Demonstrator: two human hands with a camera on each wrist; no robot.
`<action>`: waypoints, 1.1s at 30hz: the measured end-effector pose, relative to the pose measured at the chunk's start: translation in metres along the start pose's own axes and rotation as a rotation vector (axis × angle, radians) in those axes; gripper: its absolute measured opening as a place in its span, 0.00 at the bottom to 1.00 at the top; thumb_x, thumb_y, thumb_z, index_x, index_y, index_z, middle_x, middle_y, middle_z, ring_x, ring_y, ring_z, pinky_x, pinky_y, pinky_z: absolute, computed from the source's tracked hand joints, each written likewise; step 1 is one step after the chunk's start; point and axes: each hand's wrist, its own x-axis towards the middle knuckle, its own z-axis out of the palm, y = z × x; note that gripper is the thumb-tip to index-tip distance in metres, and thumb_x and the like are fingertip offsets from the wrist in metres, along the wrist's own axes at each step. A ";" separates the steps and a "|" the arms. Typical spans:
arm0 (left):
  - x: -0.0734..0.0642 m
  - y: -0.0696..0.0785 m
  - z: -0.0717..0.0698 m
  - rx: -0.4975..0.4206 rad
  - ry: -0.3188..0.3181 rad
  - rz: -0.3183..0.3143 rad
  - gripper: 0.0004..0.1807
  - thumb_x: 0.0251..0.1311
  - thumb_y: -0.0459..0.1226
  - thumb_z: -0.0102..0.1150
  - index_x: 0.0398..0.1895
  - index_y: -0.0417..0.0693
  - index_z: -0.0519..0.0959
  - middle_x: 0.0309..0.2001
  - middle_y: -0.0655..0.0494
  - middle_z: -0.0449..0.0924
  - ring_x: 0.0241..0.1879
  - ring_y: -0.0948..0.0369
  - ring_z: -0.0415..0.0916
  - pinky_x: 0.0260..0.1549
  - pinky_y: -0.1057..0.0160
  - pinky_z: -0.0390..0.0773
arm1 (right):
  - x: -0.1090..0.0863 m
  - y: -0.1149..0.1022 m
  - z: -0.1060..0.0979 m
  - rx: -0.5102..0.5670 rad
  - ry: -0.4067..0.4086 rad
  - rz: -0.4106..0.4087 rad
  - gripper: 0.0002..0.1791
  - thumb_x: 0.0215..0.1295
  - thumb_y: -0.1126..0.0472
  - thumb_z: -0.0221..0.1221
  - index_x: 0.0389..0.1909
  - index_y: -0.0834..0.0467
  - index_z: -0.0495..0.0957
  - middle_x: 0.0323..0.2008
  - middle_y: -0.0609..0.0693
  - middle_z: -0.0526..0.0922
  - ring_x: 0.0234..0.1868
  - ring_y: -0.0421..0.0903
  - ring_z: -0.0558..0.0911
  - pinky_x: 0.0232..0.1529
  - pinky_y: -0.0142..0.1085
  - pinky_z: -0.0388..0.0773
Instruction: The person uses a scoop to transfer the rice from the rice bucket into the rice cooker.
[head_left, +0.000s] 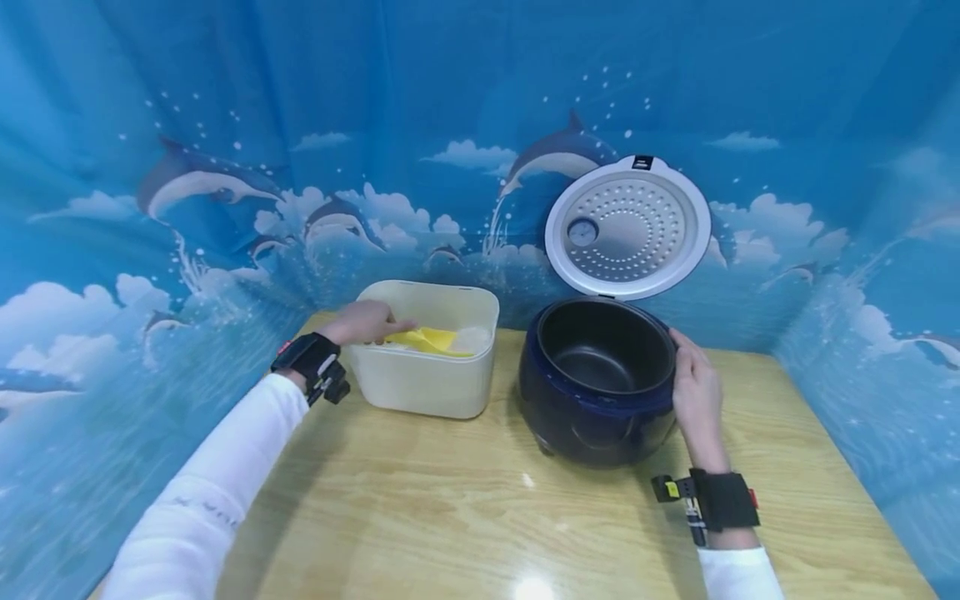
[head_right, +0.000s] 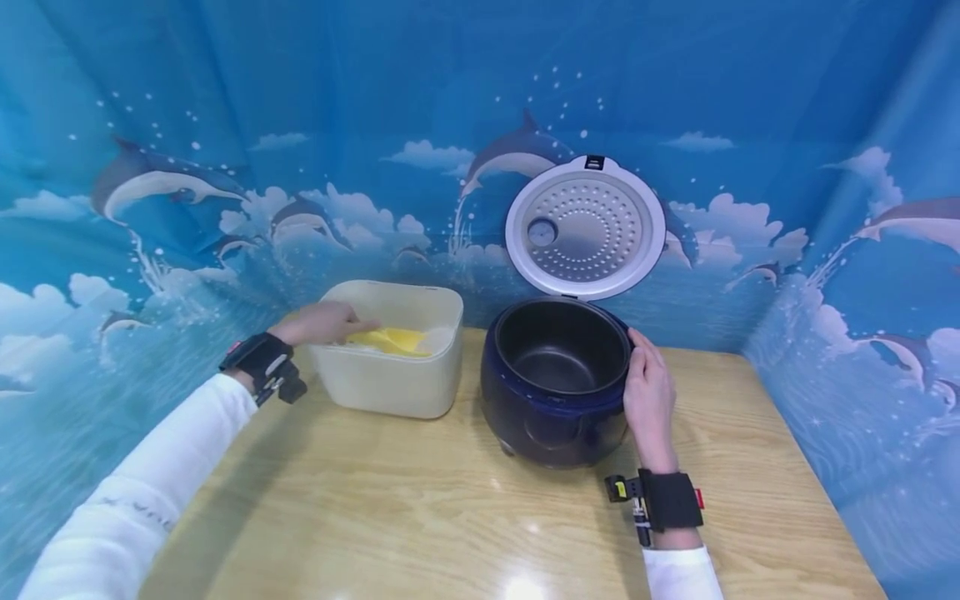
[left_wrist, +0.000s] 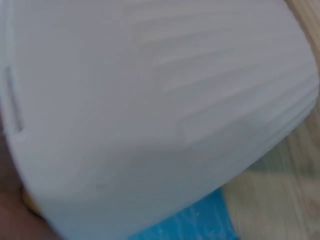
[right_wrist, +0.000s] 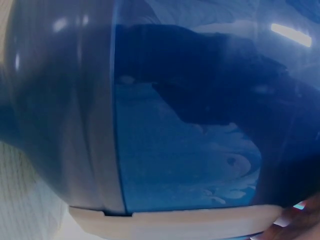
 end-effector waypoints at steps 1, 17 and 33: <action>-0.003 0.000 -0.003 -0.002 0.003 -0.007 0.32 0.75 0.59 0.46 0.15 0.51 0.70 0.16 0.59 0.66 0.20 0.60 0.68 0.30 0.59 0.70 | 0.000 0.001 0.000 0.003 0.000 -0.004 0.25 0.82 0.59 0.36 0.68 0.67 0.71 0.70 0.66 0.69 0.73 0.64 0.64 0.72 0.55 0.57; -0.041 -0.005 -0.040 0.049 0.054 -0.048 0.32 0.74 0.61 0.44 0.15 0.52 0.70 0.18 0.56 0.70 0.28 0.56 0.78 0.36 0.56 0.74 | 0.002 0.004 0.002 0.010 0.010 0.013 0.26 0.82 0.58 0.35 0.69 0.65 0.71 0.70 0.63 0.70 0.73 0.63 0.65 0.72 0.55 0.58; -0.091 -0.038 -0.027 -0.110 0.150 -0.046 0.35 0.72 0.66 0.41 0.22 0.49 0.77 0.13 0.58 0.59 0.14 0.59 0.54 0.27 0.59 0.64 | -0.001 0.003 0.002 0.018 -0.003 0.026 0.27 0.82 0.57 0.34 0.70 0.64 0.70 0.71 0.63 0.69 0.73 0.63 0.64 0.73 0.55 0.56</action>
